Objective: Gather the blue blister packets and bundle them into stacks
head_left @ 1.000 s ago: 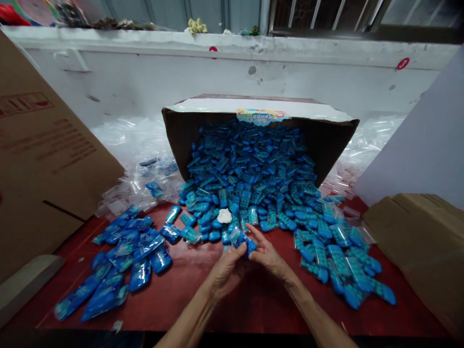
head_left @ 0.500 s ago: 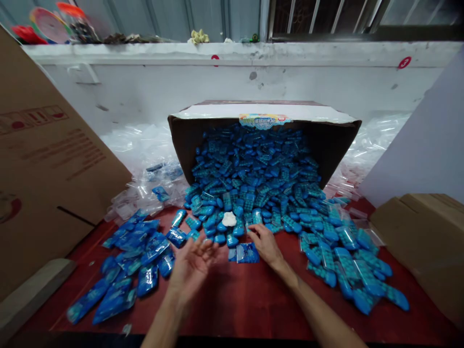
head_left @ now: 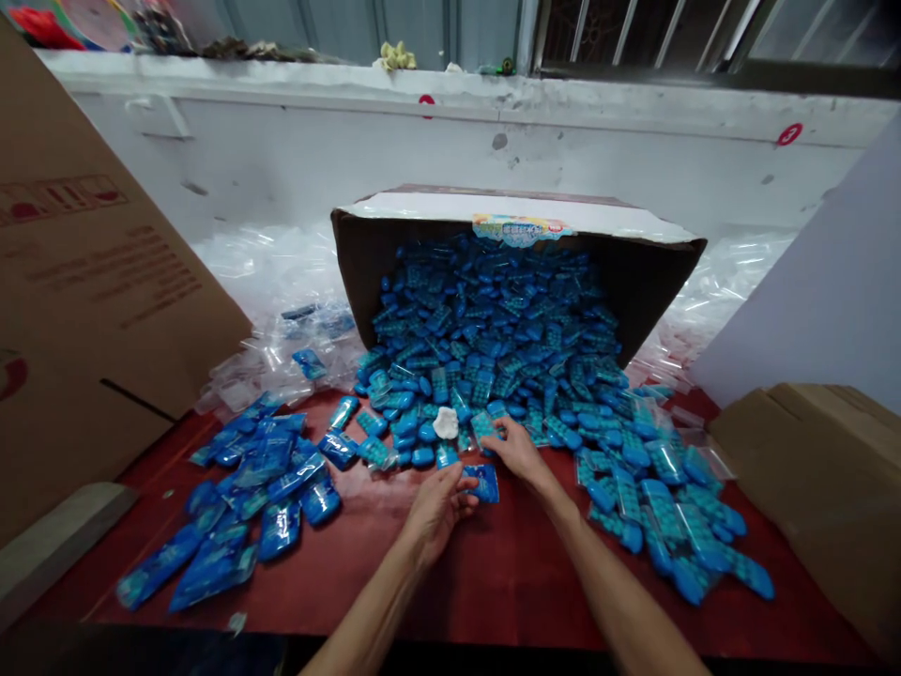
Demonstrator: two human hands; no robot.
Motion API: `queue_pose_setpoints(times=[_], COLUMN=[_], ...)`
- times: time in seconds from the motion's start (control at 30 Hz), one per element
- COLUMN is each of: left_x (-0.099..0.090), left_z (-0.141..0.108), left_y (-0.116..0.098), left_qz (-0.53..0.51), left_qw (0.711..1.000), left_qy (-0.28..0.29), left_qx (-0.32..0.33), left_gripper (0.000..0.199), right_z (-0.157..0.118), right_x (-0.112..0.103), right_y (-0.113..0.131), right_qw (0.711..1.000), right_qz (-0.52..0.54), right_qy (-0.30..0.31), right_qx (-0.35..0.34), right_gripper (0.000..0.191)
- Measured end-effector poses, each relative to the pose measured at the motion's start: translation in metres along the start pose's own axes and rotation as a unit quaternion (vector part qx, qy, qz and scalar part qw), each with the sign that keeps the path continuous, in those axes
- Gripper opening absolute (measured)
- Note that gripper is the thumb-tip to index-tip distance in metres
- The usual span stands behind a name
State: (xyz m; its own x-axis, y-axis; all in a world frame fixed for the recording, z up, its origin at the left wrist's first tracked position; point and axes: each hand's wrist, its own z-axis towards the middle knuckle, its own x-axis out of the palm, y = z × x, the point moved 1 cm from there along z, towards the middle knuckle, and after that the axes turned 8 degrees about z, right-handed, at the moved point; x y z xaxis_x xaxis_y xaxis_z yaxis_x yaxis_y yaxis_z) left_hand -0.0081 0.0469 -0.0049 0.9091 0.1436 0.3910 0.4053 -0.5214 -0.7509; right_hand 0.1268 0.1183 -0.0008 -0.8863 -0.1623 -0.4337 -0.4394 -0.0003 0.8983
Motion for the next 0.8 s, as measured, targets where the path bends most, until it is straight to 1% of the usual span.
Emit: queue_pose_setpoints(times=[0.07, 0.13, 0.2, 0.27, 0.37, 0.4, 0.47, 0.53, 0.57, 0.6, 0.7, 0.8], left_x=[0.007, 0.013, 0.016, 0.014, 0.009, 0.008, 0.008, 0.011, 0.012, 0.014, 0.013, 0.000], left_z=[0.004, 0.008, 0.012, 0.016, 0.021, 0.022, 0.025, 0.030, 0.032, 0.035, 0.040, 0.036], left_y=[-0.003, -0.004, -0.003, -0.002, -0.004, -0.006, -0.013, -0.019, -0.022, -0.024, -0.026, -0.022], left_qz=[0.001, 0.005, 0.013, 0.014, -0.004, -0.009, -0.014, 0.021, 0.050, 0.080, 0.148, 0.190], left_qw=[0.999, 0.998, 0.999, 1.000, 1.000, 1.000, 0.999, 0.998, 0.997, 0.994, 0.985, 0.972], left_qy=[0.033, 0.054, 0.044, 0.019, -0.002, -0.003, -0.001, -0.007, -0.016, -0.028, -0.063, -0.099], left_qx=[0.003, 0.017, 0.029, 0.019, -0.002, 0.003, 0.033, 0.058, 0.063, 0.063, 0.064, 0.095], left_gripper=[0.027, 0.028, 0.026, 0.024, 0.021, 0.021, 0.020, 0.019, 0.019, 0.019, 0.023, 0.028], right_z=[-0.008, -0.015, -0.020, -0.023, -0.026, -0.028, -0.034, -0.039, -0.041, -0.042, -0.042, -0.042], right_x=[-0.005, -0.005, -0.003, -0.002, -0.003, -0.003, 0.000, 0.007, 0.010, 0.013, 0.018, 0.017], right_y=[0.000, 0.002, 0.002, 0.000, -0.009, -0.012, -0.017, -0.021, -0.022, -0.023, -0.025, -0.024], right_qw=[0.998, 0.990, 0.983, 0.983, 0.991, 0.993, 0.993, 0.976, 0.966, 0.961, 0.957, 0.953], right_qz=[0.037, 0.079, 0.115, 0.127, 0.102, 0.076, -0.041, -0.173, -0.218, -0.239, -0.258, -0.271], right_qy=[0.054, 0.110, 0.135, 0.117, 0.059, 0.049, 0.031, 0.017, 0.010, 0.002, -0.014, -0.015], right_qx=[-0.010, -0.024, -0.040, -0.055, -0.069, -0.078, -0.107, -0.131, -0.137, -0.136, -0.130, -0.134], right_gripper=[0.028, 0.028, 0.029, 0.030, 0.024, 0.022, 0.017, 0.014, 0.014, 0.015, 0.017, 0.013])
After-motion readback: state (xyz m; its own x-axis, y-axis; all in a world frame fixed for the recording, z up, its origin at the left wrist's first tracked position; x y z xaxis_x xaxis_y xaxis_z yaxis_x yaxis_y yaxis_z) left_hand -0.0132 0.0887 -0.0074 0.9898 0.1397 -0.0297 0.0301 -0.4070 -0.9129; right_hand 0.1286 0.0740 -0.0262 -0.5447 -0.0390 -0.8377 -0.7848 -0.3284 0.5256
